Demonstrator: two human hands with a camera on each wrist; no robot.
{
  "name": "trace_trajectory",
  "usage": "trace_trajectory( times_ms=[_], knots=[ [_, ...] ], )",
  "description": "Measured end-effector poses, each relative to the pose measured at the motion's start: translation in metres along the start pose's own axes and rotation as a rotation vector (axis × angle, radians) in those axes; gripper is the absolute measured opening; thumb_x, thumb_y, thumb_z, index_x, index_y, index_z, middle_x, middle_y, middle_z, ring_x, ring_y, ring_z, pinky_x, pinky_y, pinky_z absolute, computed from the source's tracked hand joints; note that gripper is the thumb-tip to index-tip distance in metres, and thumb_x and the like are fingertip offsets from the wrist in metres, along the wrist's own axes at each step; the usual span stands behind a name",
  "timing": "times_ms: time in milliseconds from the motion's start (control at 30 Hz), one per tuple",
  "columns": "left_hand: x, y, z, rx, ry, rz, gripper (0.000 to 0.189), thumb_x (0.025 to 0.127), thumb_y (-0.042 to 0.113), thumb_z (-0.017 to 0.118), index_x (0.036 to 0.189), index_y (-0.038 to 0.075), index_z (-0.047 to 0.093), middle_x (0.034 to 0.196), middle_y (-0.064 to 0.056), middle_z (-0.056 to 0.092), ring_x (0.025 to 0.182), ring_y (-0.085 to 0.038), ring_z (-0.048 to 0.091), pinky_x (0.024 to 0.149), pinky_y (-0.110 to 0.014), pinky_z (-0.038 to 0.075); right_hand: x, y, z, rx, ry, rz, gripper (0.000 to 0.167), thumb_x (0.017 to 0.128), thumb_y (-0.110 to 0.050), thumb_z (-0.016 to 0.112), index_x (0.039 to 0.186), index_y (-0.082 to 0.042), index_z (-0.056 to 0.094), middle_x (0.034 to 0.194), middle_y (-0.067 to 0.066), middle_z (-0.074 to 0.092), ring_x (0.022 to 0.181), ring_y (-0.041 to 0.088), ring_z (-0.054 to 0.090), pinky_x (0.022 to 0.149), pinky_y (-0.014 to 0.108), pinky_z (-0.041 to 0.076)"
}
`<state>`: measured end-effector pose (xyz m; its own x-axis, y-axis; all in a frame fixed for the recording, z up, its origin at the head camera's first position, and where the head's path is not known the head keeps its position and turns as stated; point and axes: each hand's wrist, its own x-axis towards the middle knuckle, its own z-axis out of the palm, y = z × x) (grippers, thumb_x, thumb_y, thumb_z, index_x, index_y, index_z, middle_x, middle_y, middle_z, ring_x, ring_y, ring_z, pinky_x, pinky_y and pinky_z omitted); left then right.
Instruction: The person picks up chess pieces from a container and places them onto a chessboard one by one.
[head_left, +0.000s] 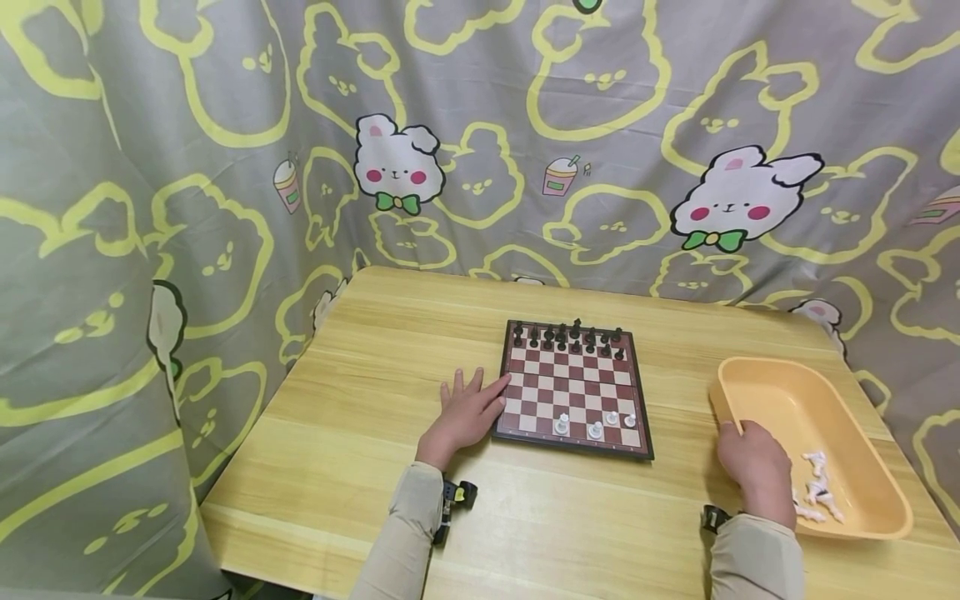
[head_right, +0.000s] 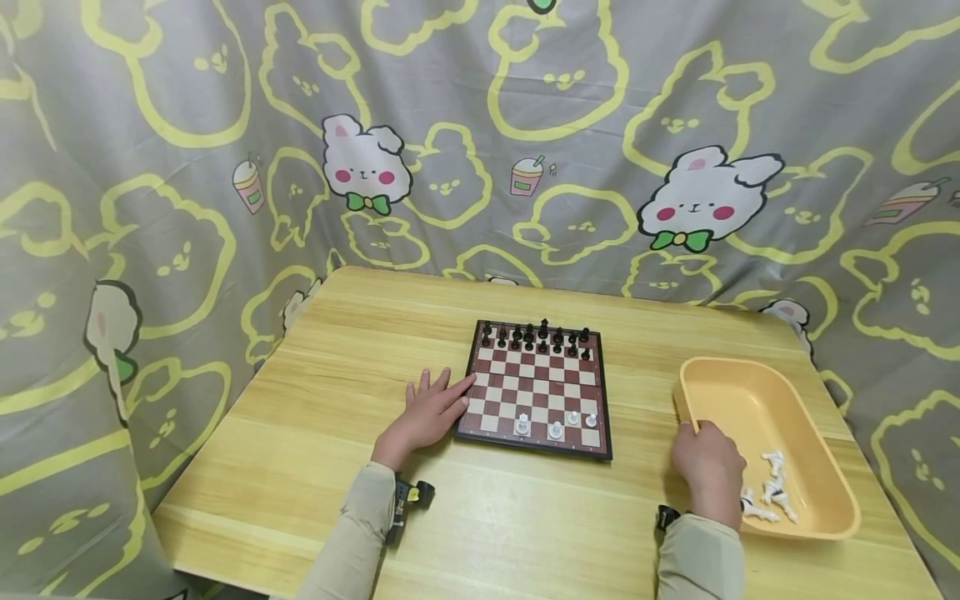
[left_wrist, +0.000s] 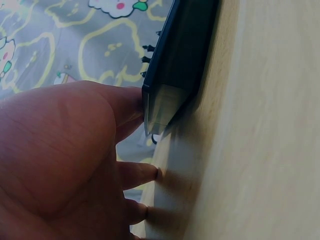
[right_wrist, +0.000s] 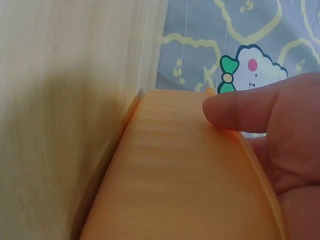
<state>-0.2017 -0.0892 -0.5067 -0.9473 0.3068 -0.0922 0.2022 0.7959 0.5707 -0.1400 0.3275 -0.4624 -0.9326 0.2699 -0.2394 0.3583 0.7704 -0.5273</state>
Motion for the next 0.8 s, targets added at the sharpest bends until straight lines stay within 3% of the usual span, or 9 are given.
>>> trace_trajectory(
  times_ms=[100,200,567,800],
  knots=[
    [-0.0006,0.0006,-0.0006,-0.004,0.003,0.003,0.049,0.112,0.040,0.038,0.160,0.031,0.041,0.168,-0.023,0.021,0.153,-0.055,-0.002,0.119,-0.071,-0.006,-0.0005,0.0013,-0.0001,0.004,0.005,-0.022,0.051,0.110,-0.029,0.025,0.121,0.014,0.050,0.117,0.043,0.053,0.100,0.054,0.055,0.083,0.061,0.047],
    [-0.0013,0.0012,-0.0012,-0.010,0.006,0.010,0.049,0.112,0.038,0.039,0.160,0.030,0.043,0.168,-0.024,0.021,0.153,-0.056,-0.001,0.119,-0.072,-0.005,-0.0005,0.0015,0.0000,0.014,0.000,-0.025,0.051,0.110,-0.029,0.025,0.120,0.014,0.050,0.116,0.042,0.052,0.099,0.052,0.055,0.082,0.060,0.047],
    [-0.0008,0.0011,-0.0015,-0.013,0.009,0.012,0.049,0.112,0.039,0.039,0.160,0.031,0.042,0.168,-0.024,0.021,0.153,-0.055,-0.002,0.119,-0.072,-0.007,-0.0022,0.0012,0.0001,0.041,-0.048,0.022,0.064,0.110,-0.038,0.023,0.142,0.016,0.037,0.137,0.044,0.042,0.118,0.059,0.047,0.095,0.065,0.043],
    [0.0001,0.0006,-0.0007,-0.013,0.010,0.008,0.049,0.111,0.040,0.038,0.160,0.032,0.042,0.168,-0.024,0.020,0.153,-0.055,-0.003,0.119,-0.071,-0.007,-0.0042,-0.0010,0.0033,0.125,0.039,0.069,0.074,0.108,-0.049,0.032,0.149,0.012,0.038,0.144,0.040,0.044,0.126,0.056,0.047,0.099,0.063,0.043]
  ],
)
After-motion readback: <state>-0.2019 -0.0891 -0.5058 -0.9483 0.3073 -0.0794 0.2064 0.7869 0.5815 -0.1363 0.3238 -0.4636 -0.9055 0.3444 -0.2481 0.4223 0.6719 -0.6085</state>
